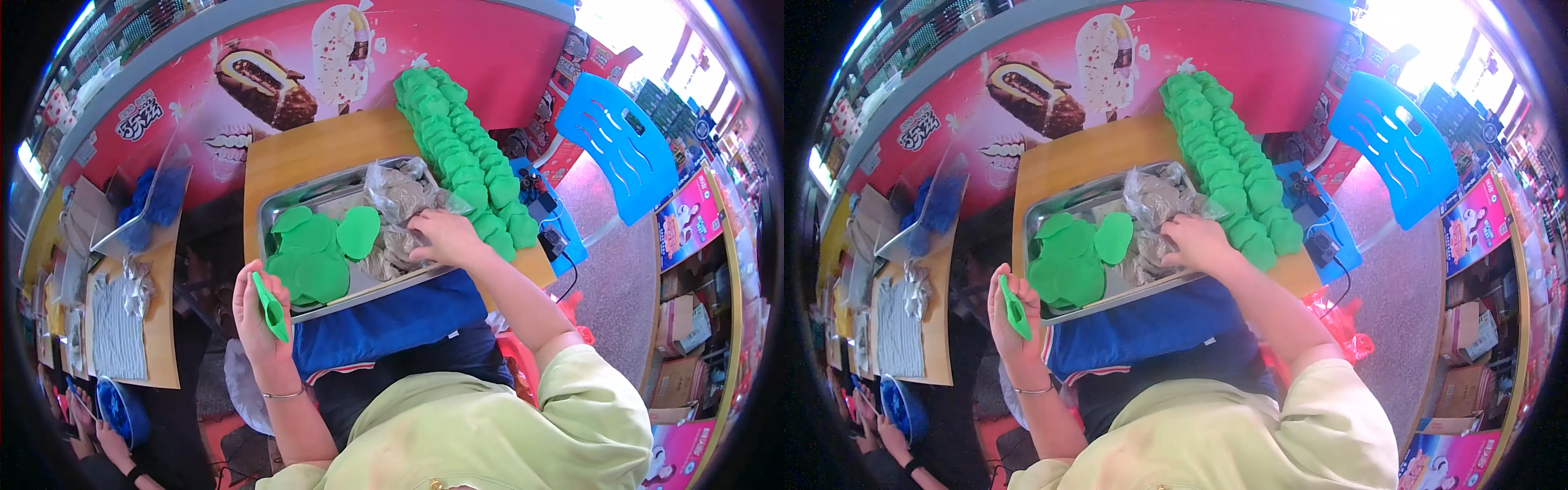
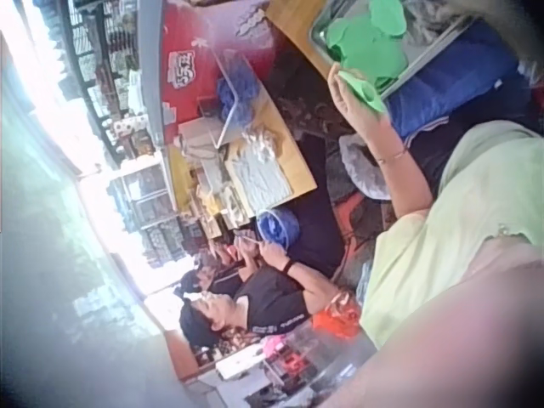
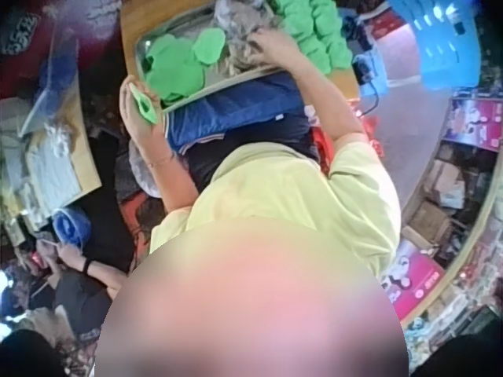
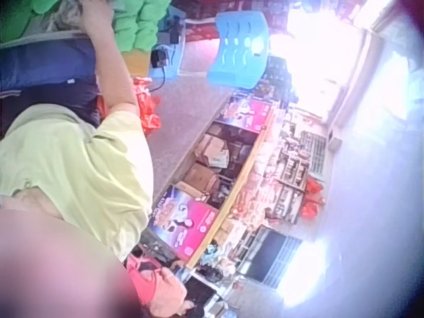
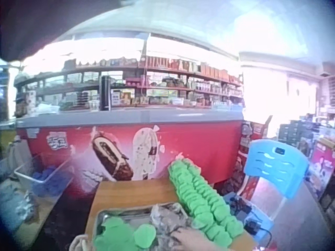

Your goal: Shaping and assembling pieces of green and brown clay or dough into specific shapes using hands and a stick.

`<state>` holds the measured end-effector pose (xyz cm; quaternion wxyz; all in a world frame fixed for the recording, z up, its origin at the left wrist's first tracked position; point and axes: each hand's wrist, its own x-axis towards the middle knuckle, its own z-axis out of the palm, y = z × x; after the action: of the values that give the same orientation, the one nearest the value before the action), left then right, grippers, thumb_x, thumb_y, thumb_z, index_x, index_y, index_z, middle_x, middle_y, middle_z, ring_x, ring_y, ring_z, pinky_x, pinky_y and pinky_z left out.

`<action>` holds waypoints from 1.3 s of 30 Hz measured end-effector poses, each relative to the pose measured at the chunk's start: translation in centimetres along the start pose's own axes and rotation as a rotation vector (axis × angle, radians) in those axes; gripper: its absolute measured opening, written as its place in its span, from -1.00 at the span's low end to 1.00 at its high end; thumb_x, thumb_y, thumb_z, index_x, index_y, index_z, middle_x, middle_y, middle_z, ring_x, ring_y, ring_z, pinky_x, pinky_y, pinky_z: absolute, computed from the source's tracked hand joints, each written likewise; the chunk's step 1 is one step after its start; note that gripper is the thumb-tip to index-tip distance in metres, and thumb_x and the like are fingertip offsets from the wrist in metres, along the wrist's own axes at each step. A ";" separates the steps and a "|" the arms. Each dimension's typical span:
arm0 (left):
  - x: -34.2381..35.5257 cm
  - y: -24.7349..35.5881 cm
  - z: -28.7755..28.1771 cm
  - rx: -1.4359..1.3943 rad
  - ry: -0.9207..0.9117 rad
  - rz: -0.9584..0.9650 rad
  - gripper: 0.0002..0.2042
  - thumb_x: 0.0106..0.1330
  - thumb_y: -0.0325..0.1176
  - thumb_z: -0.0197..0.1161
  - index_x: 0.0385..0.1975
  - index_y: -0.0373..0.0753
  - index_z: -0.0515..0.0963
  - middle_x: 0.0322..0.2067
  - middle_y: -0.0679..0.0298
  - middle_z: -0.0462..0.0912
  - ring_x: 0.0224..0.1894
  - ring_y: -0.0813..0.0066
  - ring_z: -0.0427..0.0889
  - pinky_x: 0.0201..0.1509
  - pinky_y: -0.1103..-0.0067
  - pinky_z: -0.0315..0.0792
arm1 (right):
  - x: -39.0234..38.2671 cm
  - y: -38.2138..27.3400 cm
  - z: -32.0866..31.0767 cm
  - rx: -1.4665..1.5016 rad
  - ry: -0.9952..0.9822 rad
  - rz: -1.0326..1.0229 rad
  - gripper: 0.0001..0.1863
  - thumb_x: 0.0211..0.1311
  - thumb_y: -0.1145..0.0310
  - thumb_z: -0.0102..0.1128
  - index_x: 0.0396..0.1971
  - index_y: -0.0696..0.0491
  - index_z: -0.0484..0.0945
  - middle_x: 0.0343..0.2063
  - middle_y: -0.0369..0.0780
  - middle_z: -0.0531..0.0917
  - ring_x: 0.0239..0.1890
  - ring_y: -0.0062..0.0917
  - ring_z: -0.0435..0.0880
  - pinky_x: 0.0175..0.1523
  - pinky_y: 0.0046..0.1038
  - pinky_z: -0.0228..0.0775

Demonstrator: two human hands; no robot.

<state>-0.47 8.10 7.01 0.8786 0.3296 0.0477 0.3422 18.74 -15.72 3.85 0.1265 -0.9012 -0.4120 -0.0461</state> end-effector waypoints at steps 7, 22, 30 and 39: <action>-0.3 -0.5 0.1 0.005 -0.152 -0.134 -0.84 0.37 -0.36 0.04 -0.27 -0.34 0.46 -0.70 0.47 0.23 -0.71 0.76 0.14 -0.67 0.74 0.01 | 0.5 1.7 0.7 0.225 -0.019 -0.034 -0.85 0.07 0.28 0.18 -0.40 0.02 0.53 -0.43 -0.18 0.60 -0.33 -0.23 0.56 -0.28 -0.29 0.41; -2.5 -4.9 2.9 0.739 -0.457 -0.001 -0.55 0.14 -0.54 0.24 0.07 -0.27 0.38 -0.16 0.31 0.50 -0.34 0.70 0.52 -0.25 0.74 0.42 | -1.8 -7.5 -4.4 1.944 -0.392 0.080 -0.85 0.37 0.33 -0.08 -0.21 0.06 0.41 -0.35 -0.38 0.51 -0.29 -0.75 0.53 -0.26 -0.63 0.44; -2.9 -4.7 2.1 0.343 -0.330 -0.073 -0.87 0.23 -0.48 0.21 -0.25 -0.29 0.48 -0.38 0.37 0.57 -0.41 0.73 0.53 -0.37 0.76 0.42 | -2.8 -9.8 -2.1 1.329 -0.157 0.042 -0.74 0.39 0.32 -0.15 -0.08 0.14 0.39 -0.24 -0.23 0.54 -0.20 -0.63 0.53 -0.11 -0.58 0.42; -2.6 -4.2 2.2 0.633 -0.358 -0.110 -0.90 0.21 -0.49 0.23 -0.34 -0.30 0.46 -0.42 0.41 0.54 -0.40 0.78 0.48 -0.32 0.78 0.39 | -2.1 -9.1 -3.3 1.228 -0.186 0.051 -0.68 0.18 0.47 0.14 -0.06 0.15 0.37 -0.22 -0.31 0.48 -0.14 -0.74 0.40 -0.08 -0.64 0.29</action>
<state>0.61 2.95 5.79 0.7448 0.6365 0.0145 0.1997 10.57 -12.36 8.34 0.5865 -0.6735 -0.3511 0.2813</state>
